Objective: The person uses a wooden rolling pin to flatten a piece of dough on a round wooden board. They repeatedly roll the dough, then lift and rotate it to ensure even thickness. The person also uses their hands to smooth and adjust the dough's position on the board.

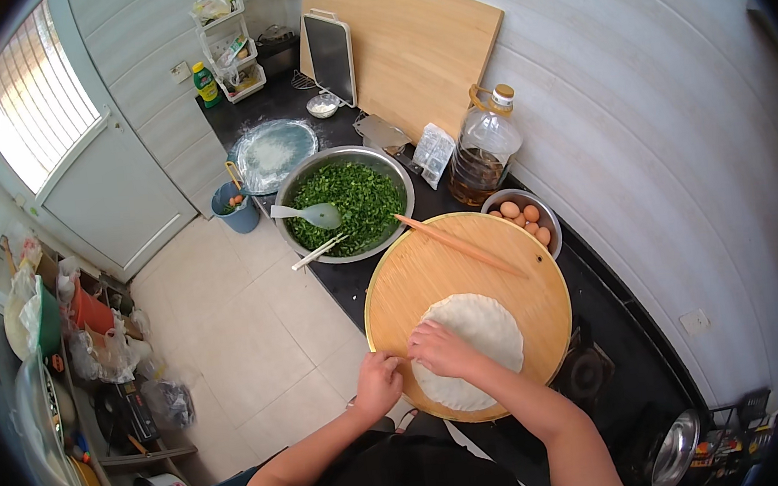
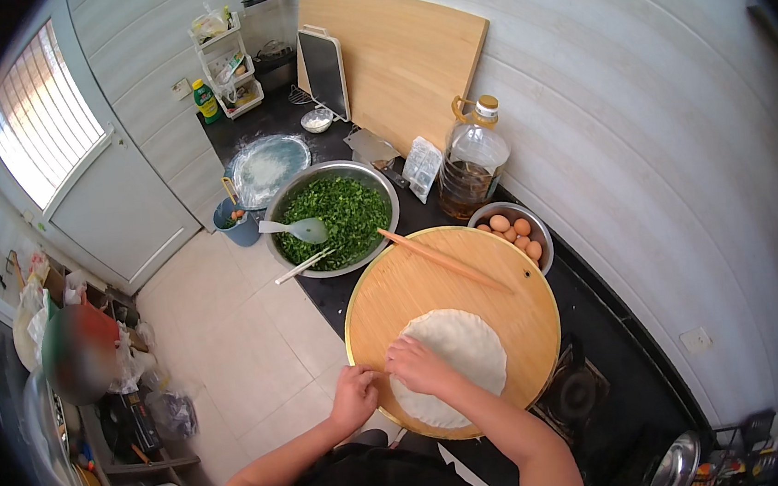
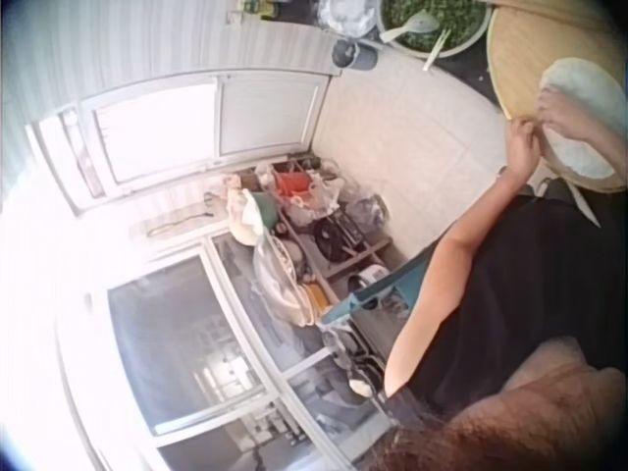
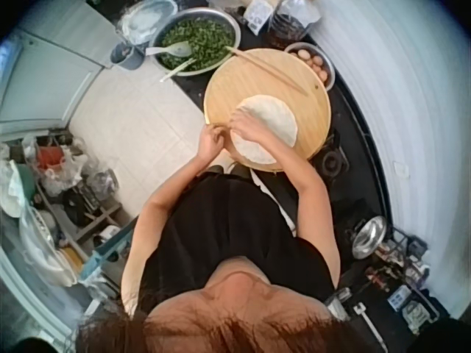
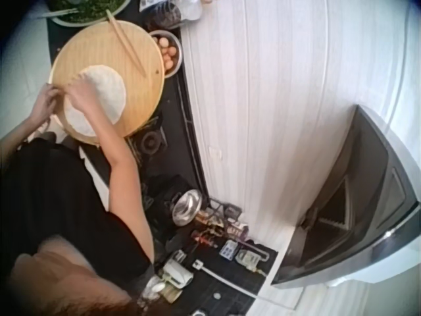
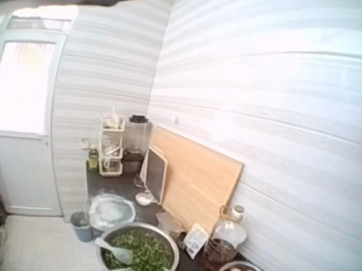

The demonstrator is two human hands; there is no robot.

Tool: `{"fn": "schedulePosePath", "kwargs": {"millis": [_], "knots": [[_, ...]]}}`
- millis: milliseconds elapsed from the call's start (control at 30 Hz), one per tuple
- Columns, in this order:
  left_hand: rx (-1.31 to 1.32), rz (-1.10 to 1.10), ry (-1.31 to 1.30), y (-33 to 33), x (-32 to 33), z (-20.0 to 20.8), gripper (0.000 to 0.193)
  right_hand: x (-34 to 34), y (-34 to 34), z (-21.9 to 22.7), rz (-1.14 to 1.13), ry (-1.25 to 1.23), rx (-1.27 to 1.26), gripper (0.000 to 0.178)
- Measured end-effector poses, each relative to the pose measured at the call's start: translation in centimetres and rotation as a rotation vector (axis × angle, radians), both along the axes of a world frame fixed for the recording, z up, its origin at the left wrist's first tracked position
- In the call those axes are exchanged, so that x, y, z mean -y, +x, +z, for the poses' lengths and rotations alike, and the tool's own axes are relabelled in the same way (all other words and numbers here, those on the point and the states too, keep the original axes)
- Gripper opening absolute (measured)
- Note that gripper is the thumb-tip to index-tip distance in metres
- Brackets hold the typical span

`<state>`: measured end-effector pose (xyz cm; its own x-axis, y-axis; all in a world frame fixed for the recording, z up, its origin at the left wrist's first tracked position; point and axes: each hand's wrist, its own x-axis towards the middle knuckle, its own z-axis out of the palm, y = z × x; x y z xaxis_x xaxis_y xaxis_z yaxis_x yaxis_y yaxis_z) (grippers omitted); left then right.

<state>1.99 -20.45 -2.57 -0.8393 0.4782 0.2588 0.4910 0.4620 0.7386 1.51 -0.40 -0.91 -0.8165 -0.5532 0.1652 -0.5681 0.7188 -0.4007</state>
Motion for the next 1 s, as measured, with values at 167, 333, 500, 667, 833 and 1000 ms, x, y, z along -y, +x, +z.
{"fn": "schedulePosePath", "kwargs": {"millis": [167,333,500,667,833,1000], "knots": [[0.074,0.020,-0.013,0.8,-0.4,-1.3,0.030,0.3,-0.2,0.7,0.013,0.089,-0.014,0.013],[0.329,-0.018,0.012,0.9,-0.5,-0.7,0.029,0.1,-0.1,0.1,-0.001,-0.028,-0.003,0.006],[0.890,-0.037,0.269,0.4,-0.5,-3.8,0.022,0.0,0.2,0.6,-0.049,-0.061,0.043,0.005],[0.735,0.047,0.277,0.6,-0.3,-2.7,0.013,0.0,0.5,0.4,-0.056,-0.031,0.054,0.007],[0.049,-0.130,0.012,-2.3,0.2,-1.3,0.012,-0.2,1.2,-0.3,-0.116,-0.091,0.008,0.015],[0.013,-0.406,-0.057,-6.2,0.3,-0.3,0.017,0.0,3.6,0.8,-0.374,-0.170,-0.008,0.015]]}}
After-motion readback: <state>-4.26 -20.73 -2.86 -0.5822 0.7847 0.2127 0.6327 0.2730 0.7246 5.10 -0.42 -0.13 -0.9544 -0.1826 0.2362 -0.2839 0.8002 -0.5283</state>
